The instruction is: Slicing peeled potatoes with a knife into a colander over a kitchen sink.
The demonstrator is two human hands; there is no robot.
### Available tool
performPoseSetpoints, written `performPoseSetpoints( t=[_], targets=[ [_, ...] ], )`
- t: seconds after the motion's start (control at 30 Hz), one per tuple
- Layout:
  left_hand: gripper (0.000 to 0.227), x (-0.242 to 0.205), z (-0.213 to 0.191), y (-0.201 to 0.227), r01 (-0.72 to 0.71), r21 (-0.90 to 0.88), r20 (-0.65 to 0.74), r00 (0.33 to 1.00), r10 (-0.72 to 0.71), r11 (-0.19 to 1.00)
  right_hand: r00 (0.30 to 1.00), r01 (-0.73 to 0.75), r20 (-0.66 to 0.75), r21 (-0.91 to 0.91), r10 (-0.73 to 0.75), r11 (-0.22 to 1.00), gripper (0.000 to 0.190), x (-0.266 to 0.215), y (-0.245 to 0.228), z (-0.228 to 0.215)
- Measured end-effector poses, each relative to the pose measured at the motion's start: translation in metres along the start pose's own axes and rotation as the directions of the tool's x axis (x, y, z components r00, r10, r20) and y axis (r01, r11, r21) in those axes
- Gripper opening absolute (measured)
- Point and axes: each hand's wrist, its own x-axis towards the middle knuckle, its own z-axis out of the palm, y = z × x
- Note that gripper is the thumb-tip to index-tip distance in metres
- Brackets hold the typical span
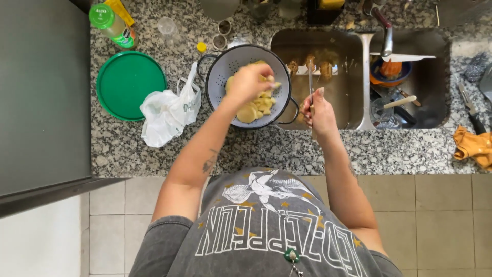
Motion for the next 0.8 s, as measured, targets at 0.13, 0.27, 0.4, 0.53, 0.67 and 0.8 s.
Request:
performPoseSetpoints(
  t=[0.13,0.27,0.4,0.53,0.67,0.8],
  targets=[
    [0.012,-0.030,-0.060,0.016,0.187,-0.264,-0.038,0.978,-0.204,0.946,0.999,-0.029,0.037,-0.097,0.033,0.995,0.050,-0.021,-0.016,0.001],
    [0.020,-0.065,-0.053,-0.004,0.072,-0.693,-0.115,0.971,-0.210,0.717,0.978,0.209,0.056,-0.136,-0.203,0.968,0.029,-0.021,0.008,0.028],
    [0.035,-0.091,-0.030,-0.005,0.135,-0.918,0.046,0.970,-0.239,0.373,0.934,0.349,0.213,-0.388,-0.286,0.853,0.031,-0.006,0.042,0.067],
    [0.029,-0.098,-0.035,0.001,0.178,-0.897,0.073,0.962,-0.261,0.405,0.920,0.392,0.154,-0.350,-0.360,0.851,0.036,-0.037,-0.010,0.103],
    [0.023,-0.102,-0.045,-0.004,0.131,-0.742,-0.021,0.976,-0.218,0.657,0.934,0.351,0.086,-0.414,-0.348,0.840,0.048,-0.032,-0.011,0.113],
    [0.016,-0.102,-0.050,-0.005,0.072,-0.620,-0.085,0.984,-0.157,0.781,0.929,0.361,0.086,-0.425,-0.360,0.830,0.048,-0.033,-0.021,0.118]
  ],
)
